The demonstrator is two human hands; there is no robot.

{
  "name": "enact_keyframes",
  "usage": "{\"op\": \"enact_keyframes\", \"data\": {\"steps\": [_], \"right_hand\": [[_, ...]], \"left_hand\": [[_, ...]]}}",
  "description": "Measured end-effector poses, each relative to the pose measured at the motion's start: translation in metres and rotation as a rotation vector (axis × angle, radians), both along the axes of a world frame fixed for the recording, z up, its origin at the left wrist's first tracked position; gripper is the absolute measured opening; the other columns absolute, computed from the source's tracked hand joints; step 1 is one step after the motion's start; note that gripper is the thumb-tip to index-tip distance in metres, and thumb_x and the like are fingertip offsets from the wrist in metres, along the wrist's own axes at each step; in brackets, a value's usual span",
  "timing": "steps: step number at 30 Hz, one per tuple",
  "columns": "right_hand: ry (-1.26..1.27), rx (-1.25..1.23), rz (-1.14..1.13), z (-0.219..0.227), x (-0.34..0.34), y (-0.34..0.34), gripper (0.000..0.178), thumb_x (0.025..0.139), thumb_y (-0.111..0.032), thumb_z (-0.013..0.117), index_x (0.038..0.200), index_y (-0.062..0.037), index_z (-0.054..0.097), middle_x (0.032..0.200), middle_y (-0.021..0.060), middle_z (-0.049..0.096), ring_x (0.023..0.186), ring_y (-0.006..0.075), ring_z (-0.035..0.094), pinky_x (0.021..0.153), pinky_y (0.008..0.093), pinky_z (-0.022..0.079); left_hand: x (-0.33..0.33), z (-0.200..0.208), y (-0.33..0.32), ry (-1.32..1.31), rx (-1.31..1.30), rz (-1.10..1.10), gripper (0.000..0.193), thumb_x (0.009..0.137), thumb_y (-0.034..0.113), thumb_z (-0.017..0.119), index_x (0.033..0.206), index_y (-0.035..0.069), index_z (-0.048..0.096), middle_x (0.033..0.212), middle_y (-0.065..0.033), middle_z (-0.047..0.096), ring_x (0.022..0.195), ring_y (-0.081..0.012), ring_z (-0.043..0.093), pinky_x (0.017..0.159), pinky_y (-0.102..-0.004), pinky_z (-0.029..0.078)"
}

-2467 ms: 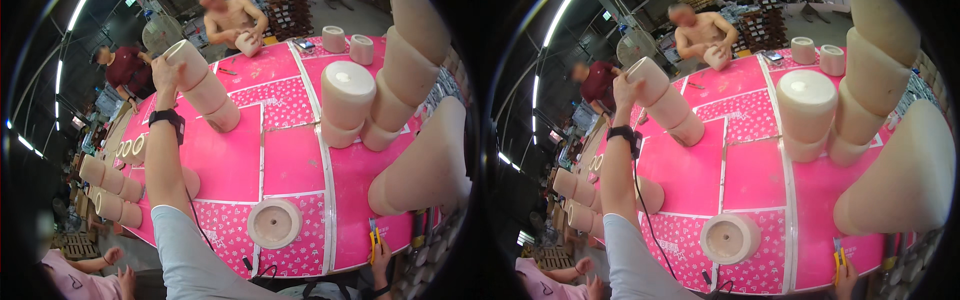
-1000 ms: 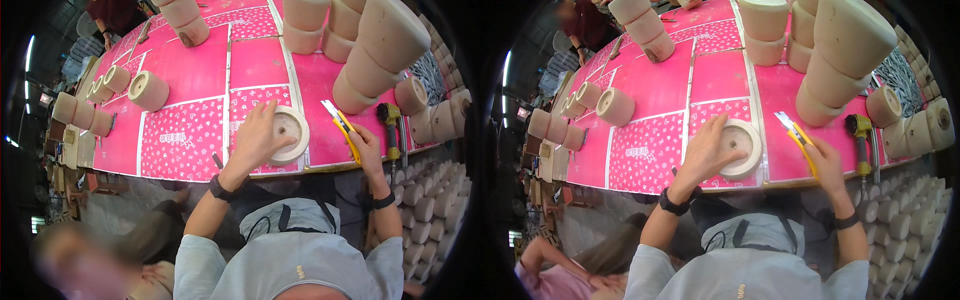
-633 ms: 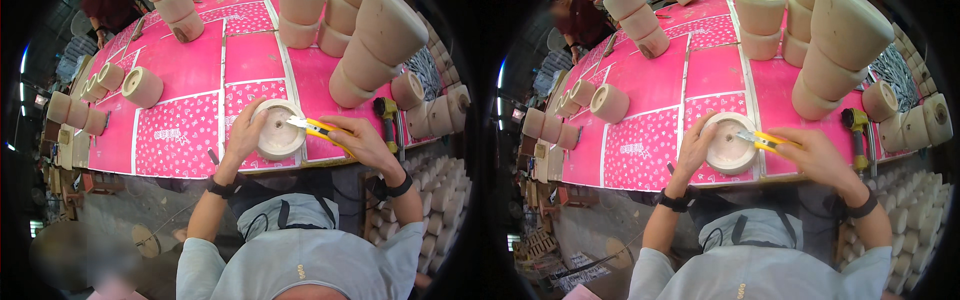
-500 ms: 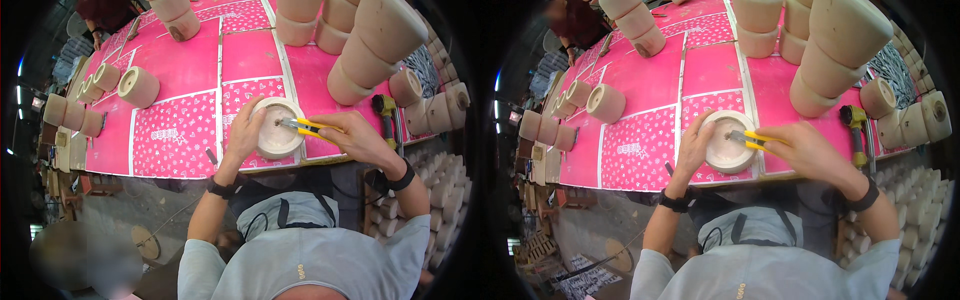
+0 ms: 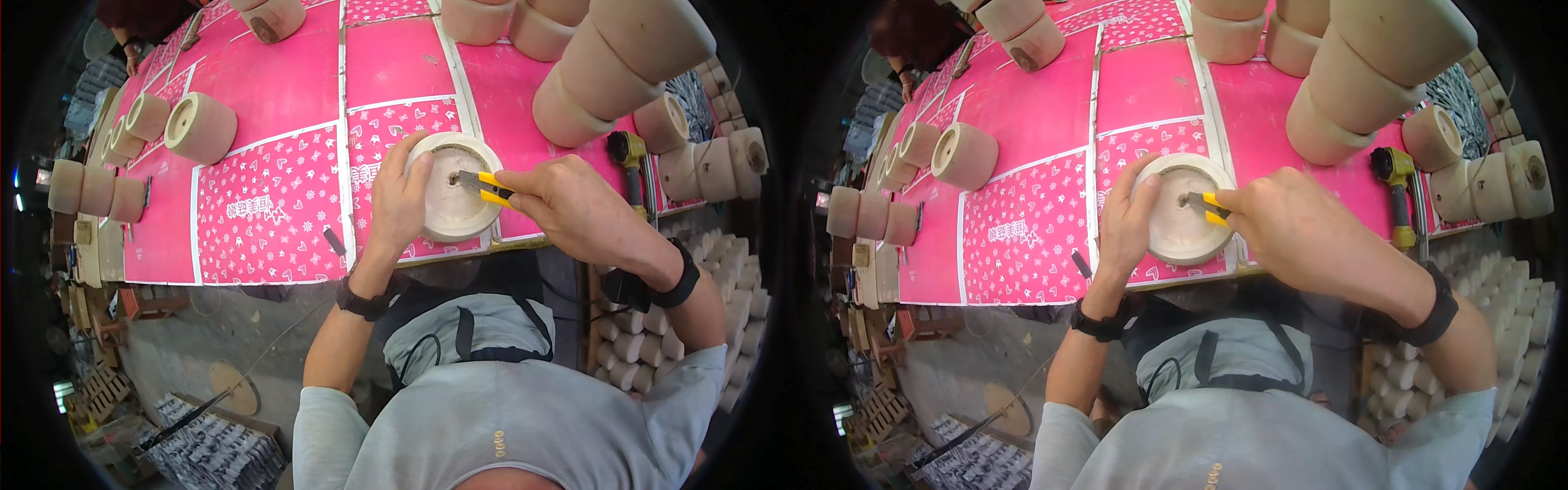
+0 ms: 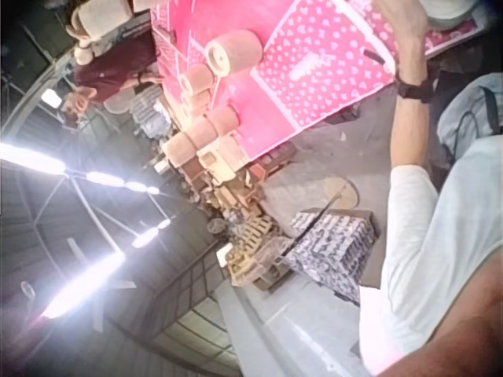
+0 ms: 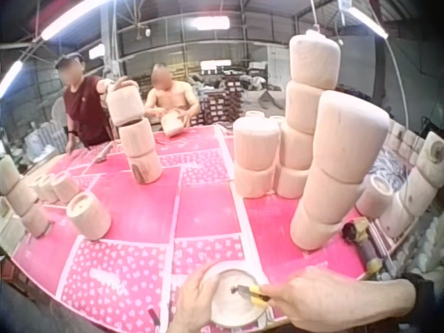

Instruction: Use a utility knife to carve or clean out the interior edges of wooden cylinders.

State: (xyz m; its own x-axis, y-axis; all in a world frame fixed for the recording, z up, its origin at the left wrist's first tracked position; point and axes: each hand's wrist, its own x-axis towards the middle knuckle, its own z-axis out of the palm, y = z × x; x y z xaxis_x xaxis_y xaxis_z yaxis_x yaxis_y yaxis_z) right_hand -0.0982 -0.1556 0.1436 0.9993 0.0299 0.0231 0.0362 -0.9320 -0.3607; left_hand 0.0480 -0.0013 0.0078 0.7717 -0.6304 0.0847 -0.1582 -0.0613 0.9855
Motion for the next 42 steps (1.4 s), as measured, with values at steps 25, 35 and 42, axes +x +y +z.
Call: {"op": "enact_keyframes", "data": {"steps": [25, 35, 42], "right_hand": [[0.359, 0.367, -0.352, 0.024, -0.010, 0.012, 0.033, 0.092, -0.009, 0.051, 0.119, 0.0077, 0.062, 0.091, 0.0305, 0.065, 0.087, 0.0444, 0.066, 0.078, 0.0464, 0.052], [0.472, 0.670, -0.441, 0.023, -0.009, -0.002, 0.037, 0.099, -0.014, 0.054, 0.134, -0.0002, 0.059, 0.068, 0.0040, 0.058, 0.051, 0.0079, 0.054, 0.047, 0.0261, 0.045], [0.305, 0.665, -0.464, 0.016, -0.030, -0.033, 0.038, 0.098, -0.015, 0.057, 0.131, 0.0030, 0.059, 0.077, 0.0024, 0.060, 0.063, 0.0068, 0.054, 0.054, 0.0248, 0.044]], "left_hand": [[-0.026, -0.007, 0.002, -0.073, -0.047, 0.177, 0.038, 0.100, 0.014, 0.049, 0.134, -0.002, 0.053, 0.126, -0.0151, 0.059, 0.116, -0.0197, 0.056, 0.100, -0.0326, 0.043], [-0.052, -0.011, 0.005, -0.206, -0.050, 0.295, 0.048, 0.097, 0.014, 0.053, 0.139, -0.005, 0.043, 0.132, -0.0218, 0.051, 0.125, -0.0322, 0.049, 0.109, -0.0409, 0.036], [0.013, 0.005, -0.001, 0.062, -0.088, -0.257, 0.047, 0.091, 0.013, 0.059, 0.136, -0.001, 0.053, 0.133, -0.0188, 0.056, 0.127, -0.0273, 0.052, 0.107, -0.0364, 0.040]]}}
